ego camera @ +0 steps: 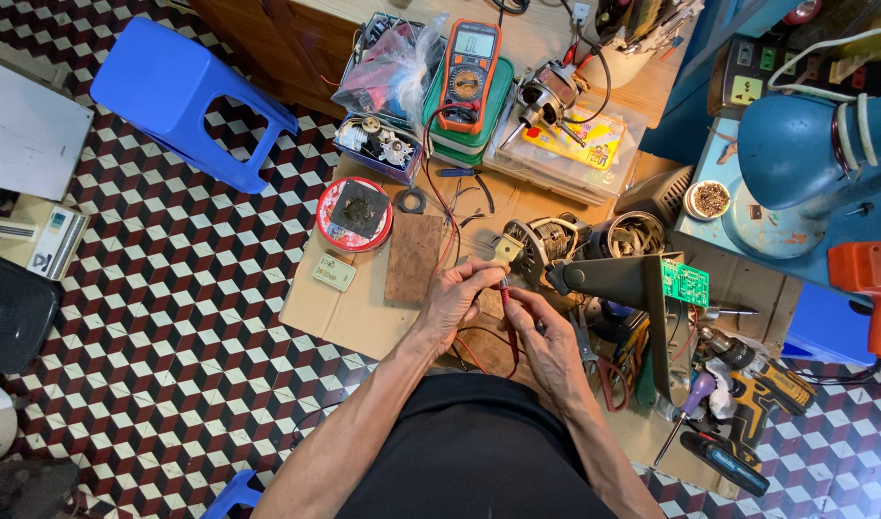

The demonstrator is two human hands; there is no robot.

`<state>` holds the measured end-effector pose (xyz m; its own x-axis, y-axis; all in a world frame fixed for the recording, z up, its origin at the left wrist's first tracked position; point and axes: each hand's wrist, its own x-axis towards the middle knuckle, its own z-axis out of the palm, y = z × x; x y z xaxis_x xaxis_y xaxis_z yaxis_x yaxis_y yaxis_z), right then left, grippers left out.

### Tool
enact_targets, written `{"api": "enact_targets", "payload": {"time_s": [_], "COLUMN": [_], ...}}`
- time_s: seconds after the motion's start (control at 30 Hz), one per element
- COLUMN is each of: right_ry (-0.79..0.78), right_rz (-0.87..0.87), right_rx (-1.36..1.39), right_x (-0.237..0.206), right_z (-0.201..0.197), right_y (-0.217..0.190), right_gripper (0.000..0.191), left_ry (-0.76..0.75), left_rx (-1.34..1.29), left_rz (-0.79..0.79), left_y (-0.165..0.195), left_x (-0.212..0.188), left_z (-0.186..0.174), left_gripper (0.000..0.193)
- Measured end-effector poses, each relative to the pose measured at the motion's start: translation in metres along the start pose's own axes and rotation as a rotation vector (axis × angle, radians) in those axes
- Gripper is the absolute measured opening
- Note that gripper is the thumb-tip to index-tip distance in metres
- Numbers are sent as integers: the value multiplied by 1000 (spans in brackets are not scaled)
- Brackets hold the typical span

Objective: The person repairs a small appliance at a cluttered workbench. They disassemble the appliance housing, handle a green circuit board and wiring, test components with a multimeter, apply heat with a heat gun, and work on the board with a soldering iron before reassembling the housing.

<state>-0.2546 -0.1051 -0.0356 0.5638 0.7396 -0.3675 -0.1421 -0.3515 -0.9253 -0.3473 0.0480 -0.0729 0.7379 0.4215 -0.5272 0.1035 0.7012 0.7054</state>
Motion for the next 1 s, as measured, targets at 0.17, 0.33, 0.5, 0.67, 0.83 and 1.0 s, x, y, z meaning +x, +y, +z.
{"api": "enact_targets", "payload": {"time_s": [0.17,0.33,0.5,0.67,0.83,1.0], "right_ry": [116,-22,186,120,38,-46], "right_rz": [221,668,467,141,246,361], "right_rx": [278,256,578,368,435,500], "right_x": [-2,-6,-4,17,42,52], "right_z": [-33,-29,-24,-46,-38,-46], "right_y": [16,45,46,9,-19,-26], "right_gripper": [50,46,58,52,45,44], "left_ry": [-33,-62,-70,-97,-81,-94], "left_rx": [81,126,267,415,571,654], "left_rz": [120,96,134,175,187,169], "left_y": [-2,-11,-14,-12,-5,12], "left_x": [1,1,2,-3,-10,-21], "left_z": [-6,-9,-8,-6,-2,1], "left_gripper": [26,27,26,23,22,22]}}
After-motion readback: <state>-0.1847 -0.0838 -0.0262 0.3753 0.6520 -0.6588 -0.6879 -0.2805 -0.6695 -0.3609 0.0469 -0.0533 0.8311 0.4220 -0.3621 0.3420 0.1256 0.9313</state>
